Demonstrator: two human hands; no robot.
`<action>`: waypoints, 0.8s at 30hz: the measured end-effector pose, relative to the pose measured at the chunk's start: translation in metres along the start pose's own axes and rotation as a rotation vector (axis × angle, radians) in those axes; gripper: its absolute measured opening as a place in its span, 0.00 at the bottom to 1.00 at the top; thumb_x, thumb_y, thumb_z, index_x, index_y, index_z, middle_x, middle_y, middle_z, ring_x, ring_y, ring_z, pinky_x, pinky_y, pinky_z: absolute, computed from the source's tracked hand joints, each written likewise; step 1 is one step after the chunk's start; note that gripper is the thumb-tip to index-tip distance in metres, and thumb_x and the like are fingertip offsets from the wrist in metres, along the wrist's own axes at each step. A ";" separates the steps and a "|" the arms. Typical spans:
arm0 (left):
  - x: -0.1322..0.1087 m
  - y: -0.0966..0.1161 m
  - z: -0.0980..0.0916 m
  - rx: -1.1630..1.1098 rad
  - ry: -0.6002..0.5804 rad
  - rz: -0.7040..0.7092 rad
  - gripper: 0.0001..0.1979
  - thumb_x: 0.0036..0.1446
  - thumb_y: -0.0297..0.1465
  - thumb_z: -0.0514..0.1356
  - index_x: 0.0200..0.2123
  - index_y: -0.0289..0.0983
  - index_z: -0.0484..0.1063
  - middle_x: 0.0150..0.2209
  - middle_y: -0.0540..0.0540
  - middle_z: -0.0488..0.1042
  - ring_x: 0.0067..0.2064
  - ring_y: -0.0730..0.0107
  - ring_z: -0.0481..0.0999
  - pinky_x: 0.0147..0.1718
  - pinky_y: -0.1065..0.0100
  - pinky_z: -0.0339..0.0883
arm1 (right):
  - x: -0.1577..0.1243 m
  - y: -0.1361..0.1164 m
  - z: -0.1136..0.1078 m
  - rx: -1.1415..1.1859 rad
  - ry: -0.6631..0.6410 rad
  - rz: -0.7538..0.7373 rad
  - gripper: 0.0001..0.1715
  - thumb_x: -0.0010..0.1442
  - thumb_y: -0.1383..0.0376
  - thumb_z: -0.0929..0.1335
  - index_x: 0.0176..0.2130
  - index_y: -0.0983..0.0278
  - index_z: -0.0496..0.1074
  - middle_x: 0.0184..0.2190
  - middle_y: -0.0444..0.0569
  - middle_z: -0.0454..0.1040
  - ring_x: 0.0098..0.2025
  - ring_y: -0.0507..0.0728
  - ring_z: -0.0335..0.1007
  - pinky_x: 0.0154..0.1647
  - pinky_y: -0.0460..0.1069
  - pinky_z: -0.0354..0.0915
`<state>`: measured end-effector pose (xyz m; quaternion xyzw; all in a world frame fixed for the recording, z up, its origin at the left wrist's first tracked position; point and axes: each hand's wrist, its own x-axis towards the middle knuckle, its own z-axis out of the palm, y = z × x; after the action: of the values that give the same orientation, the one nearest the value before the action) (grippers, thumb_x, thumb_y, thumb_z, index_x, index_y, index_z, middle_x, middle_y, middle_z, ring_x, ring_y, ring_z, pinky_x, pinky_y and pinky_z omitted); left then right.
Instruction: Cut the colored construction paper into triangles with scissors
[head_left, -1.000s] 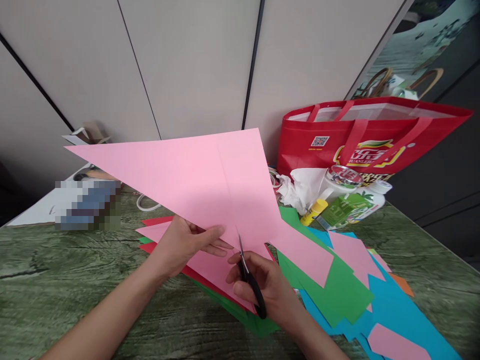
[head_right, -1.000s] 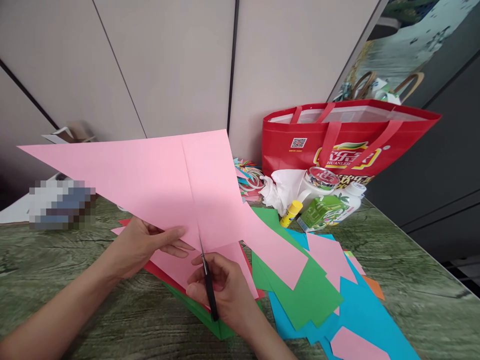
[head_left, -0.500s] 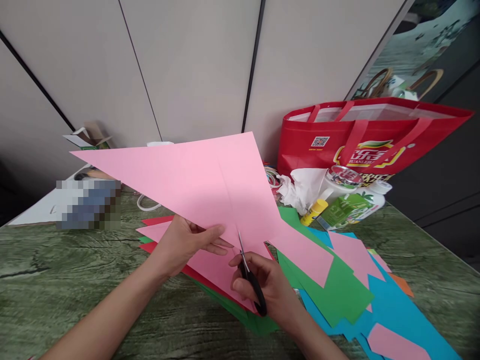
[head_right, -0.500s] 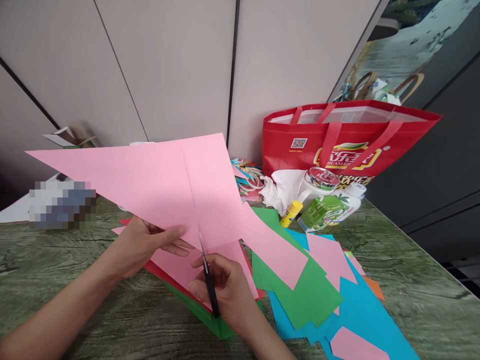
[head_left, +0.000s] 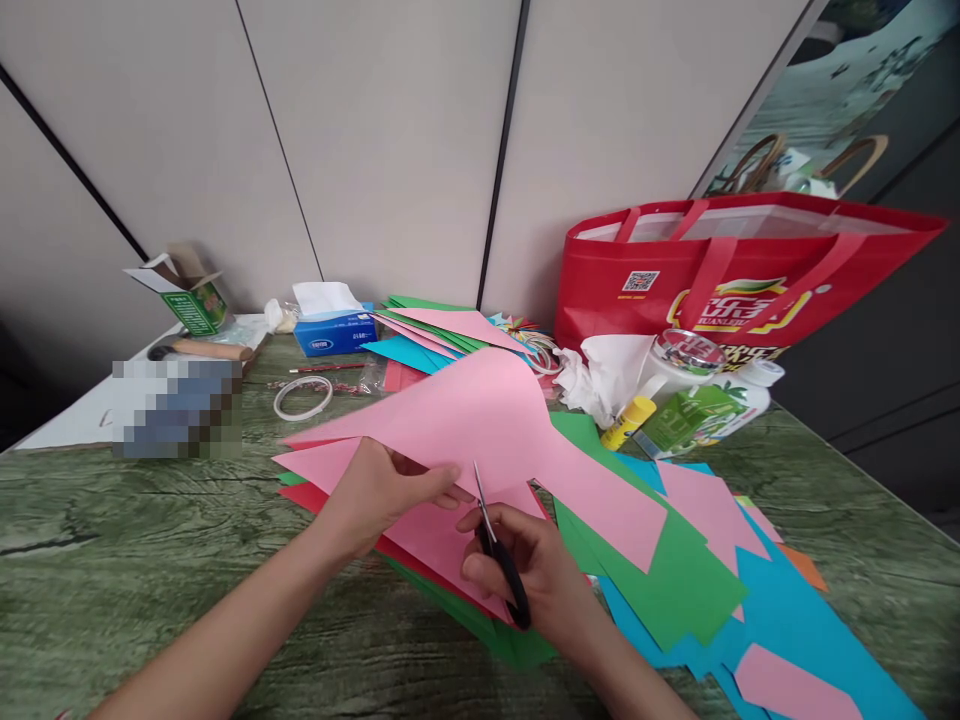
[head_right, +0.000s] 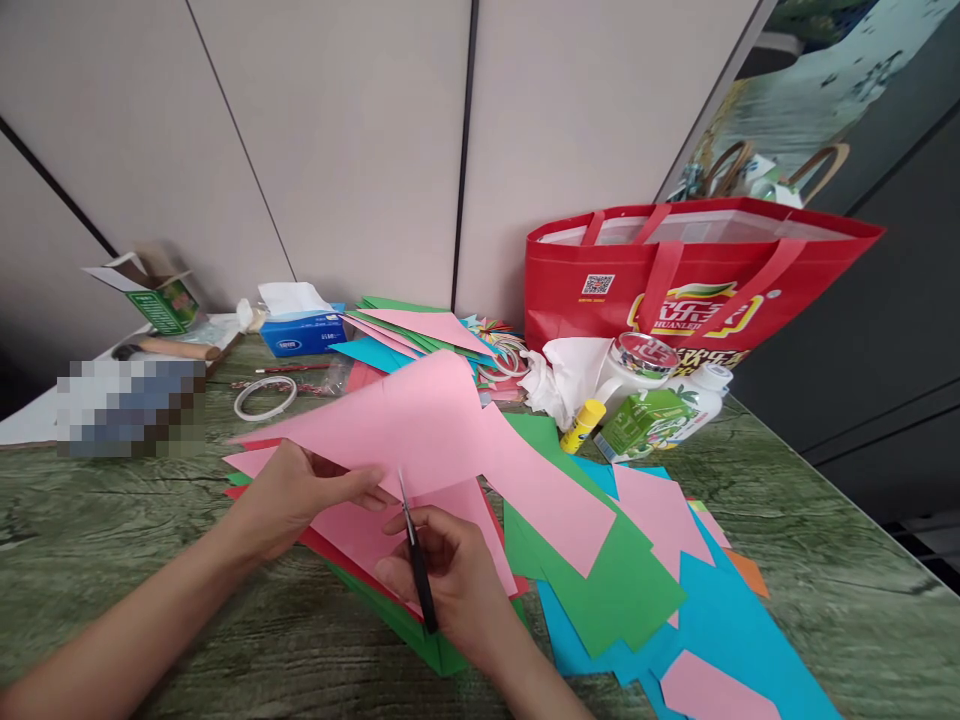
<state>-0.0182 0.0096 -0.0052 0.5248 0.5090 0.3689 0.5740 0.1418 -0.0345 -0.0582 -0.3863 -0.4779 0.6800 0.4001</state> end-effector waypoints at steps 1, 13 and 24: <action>0.000 0.000 0.001 0.005 0.004 -0.001 0.09 0.43 0.32 0.64 0.29 0.33 0.74 0.23 0.47 0.79 0.27 0.63 0.78 0.30 0.65 0.72 | 0.000 -0.001 0.000 -0.003 -0.002 0.003 0.20 0.41 0.61 0.74 0.33 0.66 0.67 0.19 0.39 0.64 0.19 0.47 0.53 0.20 0.43 0.51; -0.001 -0.001 0.008 0.029 0.027 0.031 0.05 0.43 0.29 0.63 0.26 0.33 0.73 0.22 0.48 0.78 0.26 0.65 0.77 0.28 0.67 0.70 | -0.001 -0.001 0.001 0.016 -0.024 0.001 0.21 0.42 0.59 0.74 0.33 0.65 0.67 0.20 0.40 0.65 0.22 0.47 0.55 0.22 0.43 0.52; -0.003 -0.001 0.011 -0.009 -0.146 0.051 0.03 0.49 0.26 0.57 0.27 0.35 0.71 0.21 0.49 0.77 0.25 0.66 0.76 0.29 0.65 0.71 | -0.002 0.000 0.001 0.032 -0.048 -0.044 0.19 0.42 0.58 0.74 0.32 0.65 0.68 0.23 0.41 0.63 0.24 0.48 0.53 0.23 0.44 0.52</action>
<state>-0.0081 0.0045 -0.0062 0.5607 0.4506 0.3464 0.6022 0.1416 -0.0362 -0.0572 -0.3529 -0.4847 0.6876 0.4095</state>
